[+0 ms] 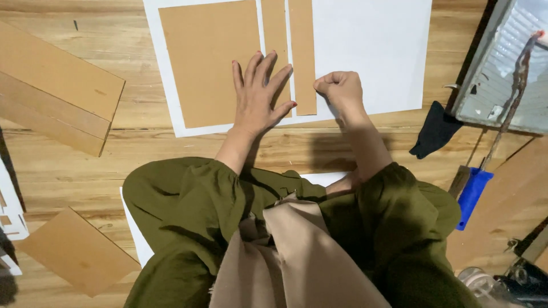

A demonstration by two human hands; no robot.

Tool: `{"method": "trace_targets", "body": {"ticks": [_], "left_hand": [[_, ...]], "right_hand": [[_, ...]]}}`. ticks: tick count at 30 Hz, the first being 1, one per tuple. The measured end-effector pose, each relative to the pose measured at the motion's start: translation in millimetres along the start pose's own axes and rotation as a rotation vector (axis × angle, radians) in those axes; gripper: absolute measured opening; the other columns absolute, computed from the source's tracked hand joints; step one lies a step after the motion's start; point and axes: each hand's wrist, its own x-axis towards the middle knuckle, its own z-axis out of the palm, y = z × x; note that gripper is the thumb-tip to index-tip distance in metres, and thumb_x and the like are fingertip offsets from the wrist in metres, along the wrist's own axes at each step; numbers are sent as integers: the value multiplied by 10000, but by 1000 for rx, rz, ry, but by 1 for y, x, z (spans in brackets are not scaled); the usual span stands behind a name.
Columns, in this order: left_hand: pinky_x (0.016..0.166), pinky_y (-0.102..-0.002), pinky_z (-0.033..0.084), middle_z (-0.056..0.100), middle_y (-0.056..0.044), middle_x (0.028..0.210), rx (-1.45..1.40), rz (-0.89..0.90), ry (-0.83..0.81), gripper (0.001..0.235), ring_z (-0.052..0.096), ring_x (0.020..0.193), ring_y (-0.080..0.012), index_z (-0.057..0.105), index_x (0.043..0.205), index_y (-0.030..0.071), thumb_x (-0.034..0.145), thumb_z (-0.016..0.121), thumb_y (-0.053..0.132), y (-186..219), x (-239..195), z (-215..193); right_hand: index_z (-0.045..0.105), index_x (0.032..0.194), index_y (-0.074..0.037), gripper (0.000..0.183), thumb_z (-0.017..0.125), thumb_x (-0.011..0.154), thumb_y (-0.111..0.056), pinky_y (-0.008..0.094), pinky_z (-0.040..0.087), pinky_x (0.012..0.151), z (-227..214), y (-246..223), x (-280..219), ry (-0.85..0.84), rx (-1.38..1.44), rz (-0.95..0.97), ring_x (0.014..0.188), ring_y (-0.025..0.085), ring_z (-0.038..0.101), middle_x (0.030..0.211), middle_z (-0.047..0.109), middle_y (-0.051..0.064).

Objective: The person sits on the floor and arranges several brown cardboard pieces onto a white sheet of paper. They smooth the pieces down, flip the sheet over to press the back, and then repeat the process with a new white sheet and additional cardboard pieces.

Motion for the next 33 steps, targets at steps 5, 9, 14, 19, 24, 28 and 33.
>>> {"method": "trace_targets", "body": {"ticks": [5,9,14,19,24,28,33], "left_hand": [[1038,-596,-28,246,-85,1417,-9,-22,-75,700,134,1319,-303,457,1310,238,705,688,503,2,3,5],[1031,-611,-41,246,-91,1417,-17,2,-35,668,127,1320,-304,508,1282,248,701,688,526,-2,3,12],[1027,-609,-57,235,-85,1421,-21,11,-45,658,114,1321,-307,502,1284,263,712,666,542,-3,2,13],[1022,-620,-51,239,-90,1420,-21,24,-35,650,118,1319,-316,503,1287,264,730,629,573,-4,3,12],[1029,-616,-39,239,-73,1419,-40,3,-60,666,116,1320,-304,511,1280,264,689,701,504,-2,3,9],[1023,-622,-41,241,-79,1417,-48,11,-45,645,119,1318,-308,514,1280,258,715,657,535,-3,3,10],[1026,-610,-65,220,-73,1427,-53,4,-60,645,93,1326,-301,505,1290,269,728,642,554,-5,2,13]], "right_hand": [[664,724,-13,74,611,739,-62,173,430,497,1,2,-1,36,-177,-35,512,70,503,600,599,27],[645,722,-4,74,622,731,-73,162,408,463,1,3,-2,41,-175,-111,494,52,468,585,569,10],[616,682,-33,58,633,734,-51,155,367,416,2,5,-1,58,-191,-108,449,38,423,542,517,-15],[614,782,-56,44,642,752,-40,149,362,450,2,5,-1,51,-262,-155,455,23,387,535,453,-57],[607,869,-102,165,624,724,-26,162,347,483,4,6,-2,63,-309,-219,482,24,394,553,433,-71],[607,881,-107,177,627,726,-25,167,358,493,4,5,-2,59,-324,-212,491,26,400,559,435,-70],[604,876,-108,178,629,723,-21,167,350,463,4,6,0,55,-349,-227,472,25,404,550,453,-66]]}}
